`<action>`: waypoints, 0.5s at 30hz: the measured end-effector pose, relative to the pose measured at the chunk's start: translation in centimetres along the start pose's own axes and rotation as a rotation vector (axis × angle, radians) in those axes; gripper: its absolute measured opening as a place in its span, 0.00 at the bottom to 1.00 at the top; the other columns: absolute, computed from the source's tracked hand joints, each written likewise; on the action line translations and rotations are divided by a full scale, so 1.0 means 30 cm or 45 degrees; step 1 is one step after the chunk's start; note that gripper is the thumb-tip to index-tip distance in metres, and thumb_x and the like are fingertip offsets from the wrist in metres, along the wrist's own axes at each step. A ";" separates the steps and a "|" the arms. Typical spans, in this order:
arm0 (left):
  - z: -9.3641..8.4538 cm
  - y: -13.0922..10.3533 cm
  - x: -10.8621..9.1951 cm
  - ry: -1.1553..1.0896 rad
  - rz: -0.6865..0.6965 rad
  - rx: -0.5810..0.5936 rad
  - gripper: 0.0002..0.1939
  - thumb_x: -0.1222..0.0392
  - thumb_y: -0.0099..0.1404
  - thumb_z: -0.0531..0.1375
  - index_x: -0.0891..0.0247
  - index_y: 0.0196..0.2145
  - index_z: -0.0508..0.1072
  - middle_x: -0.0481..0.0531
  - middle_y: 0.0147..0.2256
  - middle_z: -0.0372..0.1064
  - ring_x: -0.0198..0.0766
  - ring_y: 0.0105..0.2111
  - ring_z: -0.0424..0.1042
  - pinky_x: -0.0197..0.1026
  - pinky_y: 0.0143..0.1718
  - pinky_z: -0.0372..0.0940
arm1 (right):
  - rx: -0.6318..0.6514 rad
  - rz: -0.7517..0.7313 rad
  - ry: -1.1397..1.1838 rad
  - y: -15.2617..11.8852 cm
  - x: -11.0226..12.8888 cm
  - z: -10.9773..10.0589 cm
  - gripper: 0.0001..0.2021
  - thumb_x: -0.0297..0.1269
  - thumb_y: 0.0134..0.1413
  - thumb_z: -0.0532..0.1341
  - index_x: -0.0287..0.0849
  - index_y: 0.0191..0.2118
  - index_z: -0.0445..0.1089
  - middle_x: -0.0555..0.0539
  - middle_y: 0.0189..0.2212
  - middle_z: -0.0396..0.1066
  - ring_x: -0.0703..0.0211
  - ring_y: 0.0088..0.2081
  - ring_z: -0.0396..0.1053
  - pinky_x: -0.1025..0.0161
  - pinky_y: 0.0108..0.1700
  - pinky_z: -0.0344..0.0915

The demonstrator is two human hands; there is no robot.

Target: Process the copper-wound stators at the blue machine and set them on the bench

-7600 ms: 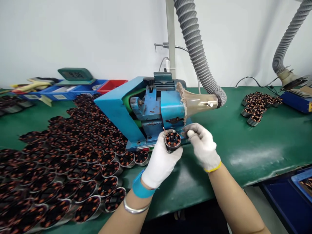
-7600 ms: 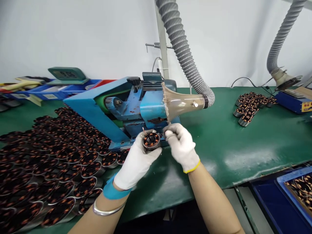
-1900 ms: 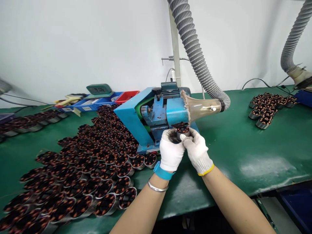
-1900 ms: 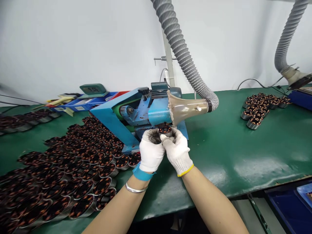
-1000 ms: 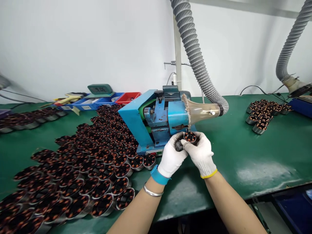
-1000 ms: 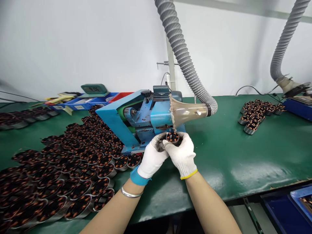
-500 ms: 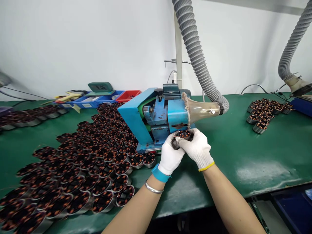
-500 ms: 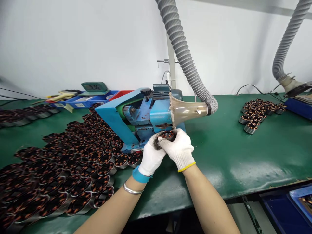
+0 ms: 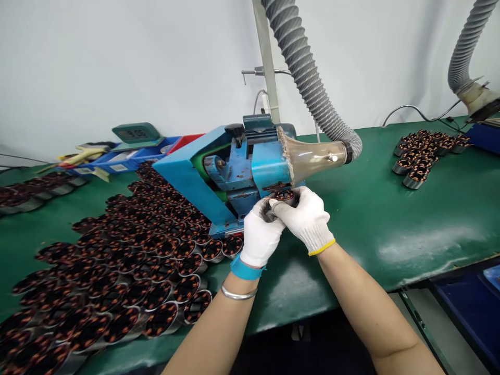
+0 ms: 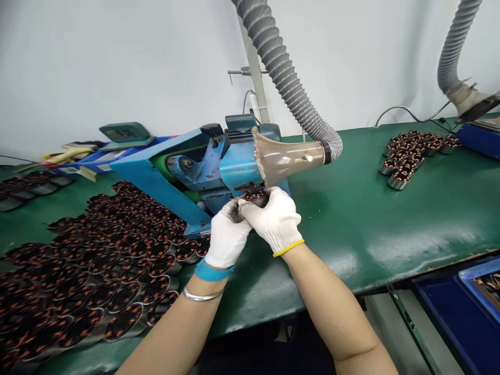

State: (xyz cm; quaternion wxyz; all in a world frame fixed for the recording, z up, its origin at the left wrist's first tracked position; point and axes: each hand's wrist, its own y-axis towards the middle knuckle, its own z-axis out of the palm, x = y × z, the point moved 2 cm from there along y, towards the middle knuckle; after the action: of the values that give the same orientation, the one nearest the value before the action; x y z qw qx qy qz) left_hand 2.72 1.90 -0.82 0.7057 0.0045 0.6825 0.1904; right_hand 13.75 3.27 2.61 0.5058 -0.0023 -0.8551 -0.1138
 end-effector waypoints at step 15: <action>0.014 -0.089 0.010 0.139 0.430 0.168 0.31 0.70 0.52 0.62 0.61 0.54 0.65 0.58 0.53 0.68 0.46 0.53 0.69 0.48 0.56 0.64 | -0.170 -0.296 0.152 -0.107 -0.058 -0.041 0.22 0.45 0.37 0.68 0.43 0.40 0.66 0.46 0.35 0.71 0.53 0.35 0.72 0.56 0.38 0.72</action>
State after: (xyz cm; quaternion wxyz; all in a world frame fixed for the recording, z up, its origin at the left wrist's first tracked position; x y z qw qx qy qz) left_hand 3.82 -0.38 -1.79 0.6237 0.1549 0.7203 0.2610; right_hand 15.28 0.09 1.07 0.5379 0.0699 -0.8085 -0.2282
